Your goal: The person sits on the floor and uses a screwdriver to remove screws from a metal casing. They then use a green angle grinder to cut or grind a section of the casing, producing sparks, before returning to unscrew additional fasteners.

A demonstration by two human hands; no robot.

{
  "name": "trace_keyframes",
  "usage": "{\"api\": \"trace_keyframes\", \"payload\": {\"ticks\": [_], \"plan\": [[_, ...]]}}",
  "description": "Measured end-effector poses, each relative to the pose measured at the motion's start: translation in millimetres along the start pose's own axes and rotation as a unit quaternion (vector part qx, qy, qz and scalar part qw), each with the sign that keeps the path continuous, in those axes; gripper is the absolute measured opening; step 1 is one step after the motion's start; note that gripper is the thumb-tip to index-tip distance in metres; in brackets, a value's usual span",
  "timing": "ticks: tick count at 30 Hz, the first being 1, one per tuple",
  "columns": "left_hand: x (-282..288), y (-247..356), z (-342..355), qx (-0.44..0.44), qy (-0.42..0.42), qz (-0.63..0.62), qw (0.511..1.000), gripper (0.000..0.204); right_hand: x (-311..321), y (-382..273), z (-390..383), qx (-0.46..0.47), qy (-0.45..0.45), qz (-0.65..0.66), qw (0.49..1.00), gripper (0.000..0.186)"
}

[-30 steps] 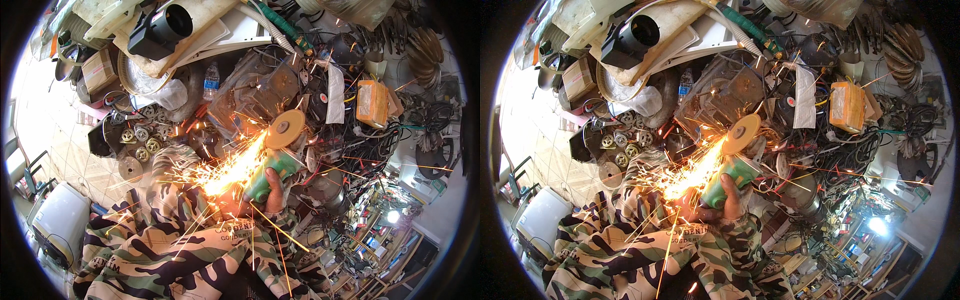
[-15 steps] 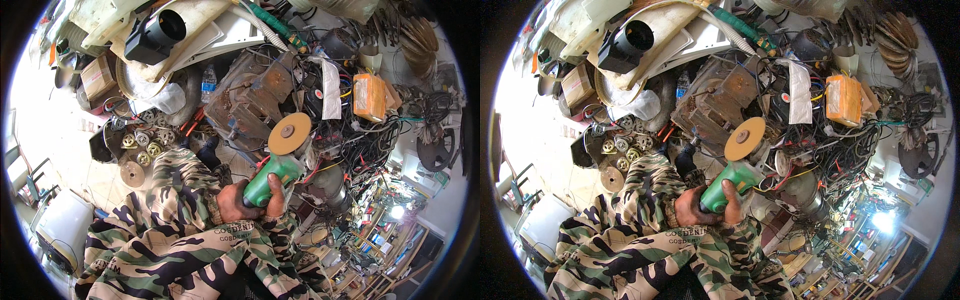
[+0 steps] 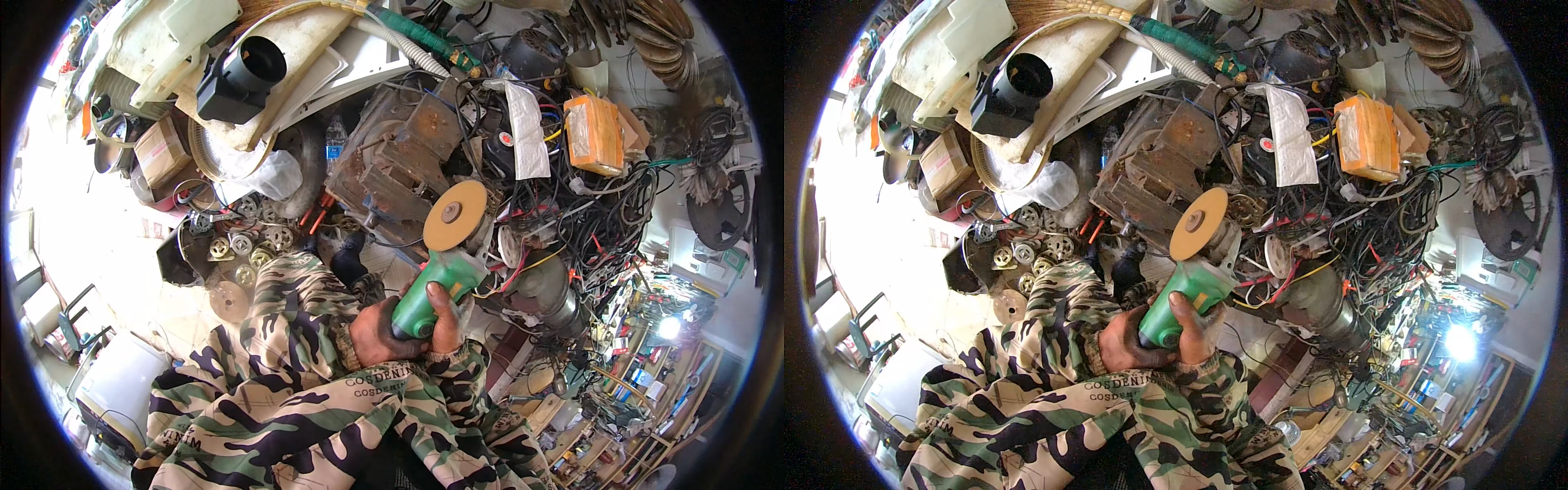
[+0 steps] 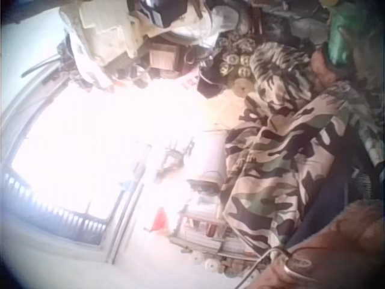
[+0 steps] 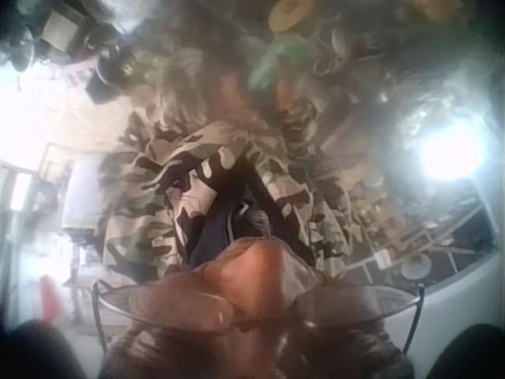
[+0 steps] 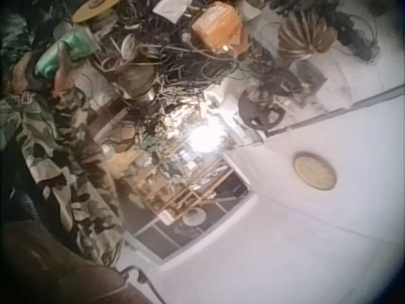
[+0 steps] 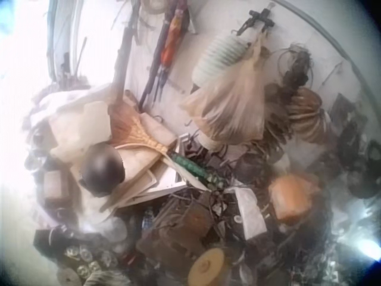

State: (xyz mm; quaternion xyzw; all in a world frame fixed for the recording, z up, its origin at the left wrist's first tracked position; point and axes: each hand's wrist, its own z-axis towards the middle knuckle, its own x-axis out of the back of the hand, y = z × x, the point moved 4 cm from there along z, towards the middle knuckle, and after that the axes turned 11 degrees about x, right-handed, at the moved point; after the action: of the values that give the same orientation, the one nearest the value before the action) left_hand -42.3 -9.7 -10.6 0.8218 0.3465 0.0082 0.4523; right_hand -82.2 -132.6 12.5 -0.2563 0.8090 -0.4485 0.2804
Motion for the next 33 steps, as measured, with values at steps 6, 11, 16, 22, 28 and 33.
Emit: {"api": "trace_keyframes", "payload": {"ticks": [6,11,16,22,28,33], "plan": [[2.4,-1.9,3.1,-0.008,0.004,-0.026,1.0,0.064,-3.7,-6.8,6.1,0.048,-0.027,-0.054,0.997,0.036],[4.2,2.4,1.5,-0.015,0.026,0.006,1.0,0.065,-6.8,-8.1,8.5,0.042,-0.03,-0.055,0.997,0.038],[5.4,-4.3,6.1,-0.017,0.024,0.005,1.0,0.066,-12.3,-10.2,10.8,0.033,-0.026,-0.059,0.997,0.041],[9.4,-2.4,7.4,-0.008,0.009,-0.009,1.0,0.068,-16.8,-12.6,12.9,0.024,-0.022,-0.056,0.998,0.042],[10.6,-3.8,8.7,-0.003,-0.005,-0.035,0.999,0.069,-18.1,-8.9,13.9,0.017,-0.002,-0.041,0.999,0.043],[8.8,-5.2,12.2,-0.019,-0.01,-0.054,0.998,0.07,-7.0,-1.5,17.0,0.011,-0.024,-0.052,0.998,0.042]]}}
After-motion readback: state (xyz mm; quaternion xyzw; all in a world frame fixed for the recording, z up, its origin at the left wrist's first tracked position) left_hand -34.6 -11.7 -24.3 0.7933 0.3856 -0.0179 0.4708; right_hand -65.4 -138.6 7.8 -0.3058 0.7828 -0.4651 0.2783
